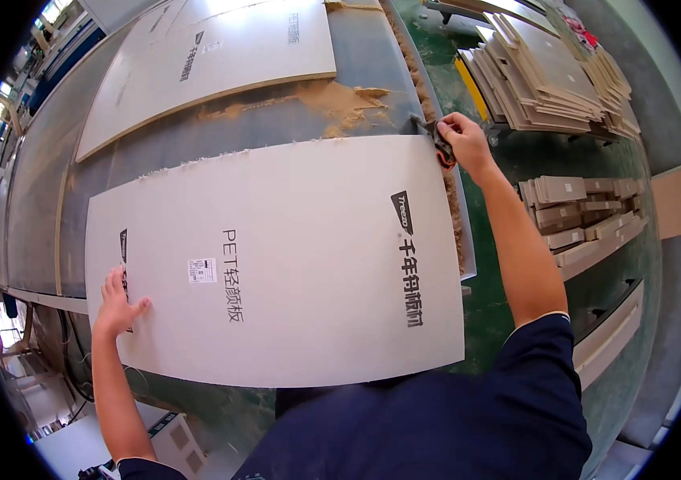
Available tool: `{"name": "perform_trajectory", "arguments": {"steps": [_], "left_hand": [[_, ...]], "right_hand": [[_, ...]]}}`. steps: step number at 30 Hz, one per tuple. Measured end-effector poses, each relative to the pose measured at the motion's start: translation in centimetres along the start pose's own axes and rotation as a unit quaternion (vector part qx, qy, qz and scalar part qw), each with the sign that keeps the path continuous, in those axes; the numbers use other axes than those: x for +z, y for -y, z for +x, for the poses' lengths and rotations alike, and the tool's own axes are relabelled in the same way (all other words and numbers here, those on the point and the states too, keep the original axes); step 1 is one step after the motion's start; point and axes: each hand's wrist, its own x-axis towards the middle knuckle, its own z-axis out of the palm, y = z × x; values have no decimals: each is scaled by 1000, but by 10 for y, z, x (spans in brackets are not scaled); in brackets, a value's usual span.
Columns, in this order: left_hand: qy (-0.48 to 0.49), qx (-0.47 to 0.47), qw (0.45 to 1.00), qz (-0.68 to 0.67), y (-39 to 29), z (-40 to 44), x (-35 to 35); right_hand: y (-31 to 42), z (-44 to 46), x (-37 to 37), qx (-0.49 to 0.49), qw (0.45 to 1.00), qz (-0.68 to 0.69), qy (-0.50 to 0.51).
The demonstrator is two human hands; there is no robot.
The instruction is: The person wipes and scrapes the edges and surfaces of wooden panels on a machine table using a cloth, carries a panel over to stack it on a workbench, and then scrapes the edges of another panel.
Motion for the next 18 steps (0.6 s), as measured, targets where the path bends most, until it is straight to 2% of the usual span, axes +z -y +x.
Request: {"name": "perform_trajectory", "arguments": {"steps": [2,7,10,12,14,18], "left_hand": [[2,1,1000,13,0,0,0],[-6,5,1000,30,1,3,1],[-12,7,1000,22,5,2,6],[-22,16,1000,16,14,5,10],[-15,12,1000,-3,6,0,4],[-16,9,1000,11,4,2,4]], "right_hand": [[-8,-10,3,-90,987,-132,23],[-15,-40,9,-119,990,-71,-13],[-28,-79,3,-54,999,0,3],[-18,-117,-1,43,999,22,7],[-28,-134,-2,-62,997,-34,-6],[-29,-88,3,-126,989,-70,-36]]}}
